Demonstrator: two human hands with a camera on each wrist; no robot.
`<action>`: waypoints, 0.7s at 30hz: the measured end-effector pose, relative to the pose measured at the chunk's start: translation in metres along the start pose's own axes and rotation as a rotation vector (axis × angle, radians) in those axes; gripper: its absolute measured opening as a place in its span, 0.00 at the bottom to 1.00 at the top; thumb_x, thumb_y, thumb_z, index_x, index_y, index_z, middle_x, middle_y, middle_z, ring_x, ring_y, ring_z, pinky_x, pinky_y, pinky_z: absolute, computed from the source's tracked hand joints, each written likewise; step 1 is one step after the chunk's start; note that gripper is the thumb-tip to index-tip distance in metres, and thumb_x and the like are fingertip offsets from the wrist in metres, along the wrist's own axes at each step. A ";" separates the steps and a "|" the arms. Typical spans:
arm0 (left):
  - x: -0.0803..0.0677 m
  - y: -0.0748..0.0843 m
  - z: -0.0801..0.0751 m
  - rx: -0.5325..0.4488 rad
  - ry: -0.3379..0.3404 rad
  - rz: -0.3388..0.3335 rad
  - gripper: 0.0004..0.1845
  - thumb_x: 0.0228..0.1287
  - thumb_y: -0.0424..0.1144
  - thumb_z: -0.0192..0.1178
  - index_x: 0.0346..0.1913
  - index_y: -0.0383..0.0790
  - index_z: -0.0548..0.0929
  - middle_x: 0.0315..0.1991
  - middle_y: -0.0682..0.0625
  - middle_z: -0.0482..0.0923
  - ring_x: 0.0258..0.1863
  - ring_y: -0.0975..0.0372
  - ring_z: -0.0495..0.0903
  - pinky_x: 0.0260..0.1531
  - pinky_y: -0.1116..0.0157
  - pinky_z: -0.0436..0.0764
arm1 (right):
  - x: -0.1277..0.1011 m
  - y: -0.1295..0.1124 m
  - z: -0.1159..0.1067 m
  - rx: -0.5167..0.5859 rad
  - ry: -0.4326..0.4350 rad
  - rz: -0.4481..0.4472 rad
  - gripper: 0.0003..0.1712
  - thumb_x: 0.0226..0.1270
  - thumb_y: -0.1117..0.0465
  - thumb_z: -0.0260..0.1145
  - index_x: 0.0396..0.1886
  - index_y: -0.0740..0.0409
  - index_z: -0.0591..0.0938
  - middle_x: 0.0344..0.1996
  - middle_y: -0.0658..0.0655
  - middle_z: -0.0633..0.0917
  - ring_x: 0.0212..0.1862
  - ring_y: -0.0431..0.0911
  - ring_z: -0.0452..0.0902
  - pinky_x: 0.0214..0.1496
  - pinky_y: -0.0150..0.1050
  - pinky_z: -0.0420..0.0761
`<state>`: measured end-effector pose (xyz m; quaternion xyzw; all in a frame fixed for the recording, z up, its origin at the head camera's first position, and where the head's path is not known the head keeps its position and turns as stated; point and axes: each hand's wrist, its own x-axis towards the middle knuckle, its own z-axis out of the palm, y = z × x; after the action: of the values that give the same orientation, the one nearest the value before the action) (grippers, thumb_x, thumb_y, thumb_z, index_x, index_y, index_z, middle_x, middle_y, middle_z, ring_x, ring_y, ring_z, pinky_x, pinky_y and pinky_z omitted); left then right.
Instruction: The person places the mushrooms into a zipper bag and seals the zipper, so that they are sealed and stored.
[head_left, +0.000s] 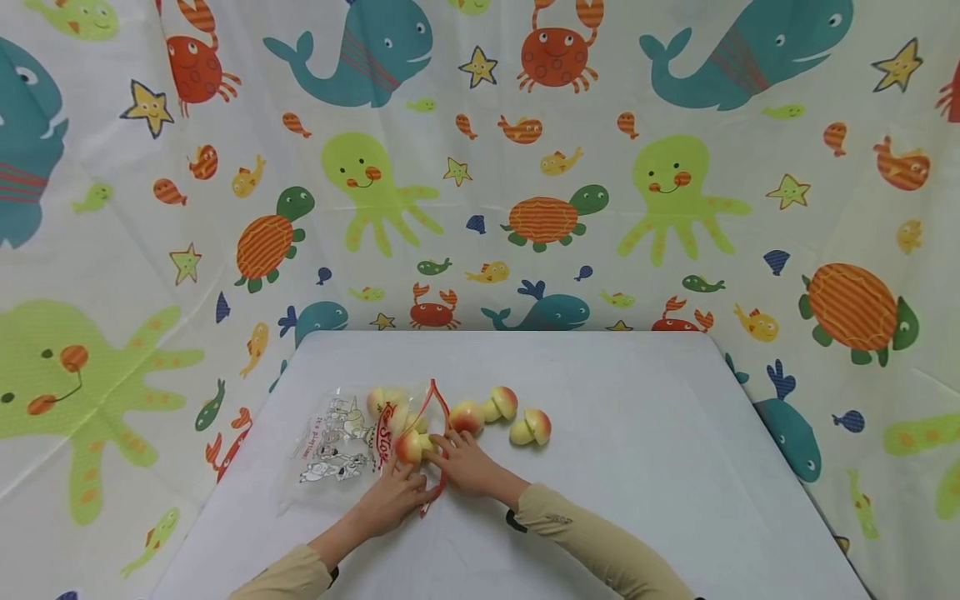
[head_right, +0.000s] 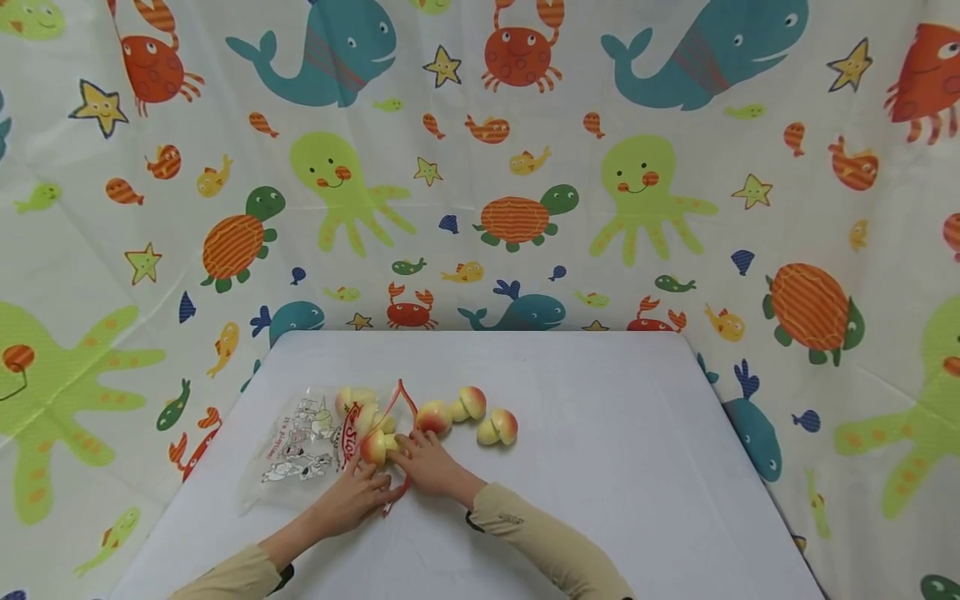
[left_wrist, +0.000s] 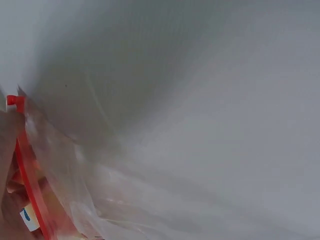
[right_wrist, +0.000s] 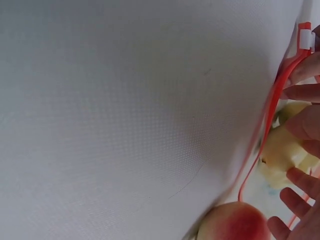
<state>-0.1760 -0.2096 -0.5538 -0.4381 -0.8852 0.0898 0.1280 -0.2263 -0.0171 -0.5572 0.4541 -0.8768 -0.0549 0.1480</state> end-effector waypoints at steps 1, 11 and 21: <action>0.000 0.000 0.000 0.001 0.004 0.002 0.18 0.52 0.43 0.59 0.49 0.60 0.78 0.33 0.58 0.75 0.44 0.56 0.73 0.47 0.40 0.67 | 0.000 0.000 -0.001 0.001 0.002 -0.002 0.25 0.59 0.55 0.57 0.58 0.42 0.69 0.58 0.51 0.71 0.54 0.45 0.65 0.48 0.39 0.68; -0.003 0.000 0.002 -0.016 0.025 -0.002 0.19 0.52 0.43 0.58 0.50 0.59 0.78 0.37 0.57 0.78 0.45 0.57 0.72 0.49 0.43 0.68 | 0.008 0.001 0.006 0.001 0.010 -0.013 0.24 0.59 0.53 0.59 0.57 0.41 0.69 0.58 0.50 0.70 0.55 0.45 0.66 0.53 0.41 0.69; -0.003 -0.003 -0.002 -0.031 -0.027 0.008 0.20 0.53 0.44 0.58 0.52 0.57 0.77 0.44 0.55 0.80 0.48 0.54 0.74 0.49 0.44 0.69 | 0.017 -0.001 0.008 -0.077 0.015 -0.029 0.28 0.48 0.43 0.66 0.51 0.41 0.71 0.55 0.50 0.71 0.53 0.45 0.68 0.50 0.39 0.71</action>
<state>-0.1752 -0.2138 -0.5515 -0.4425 -0.8863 0.0823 0.1088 -0.2374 -0.0320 -0.5619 0.4611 -0.8663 -0.0875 0.1710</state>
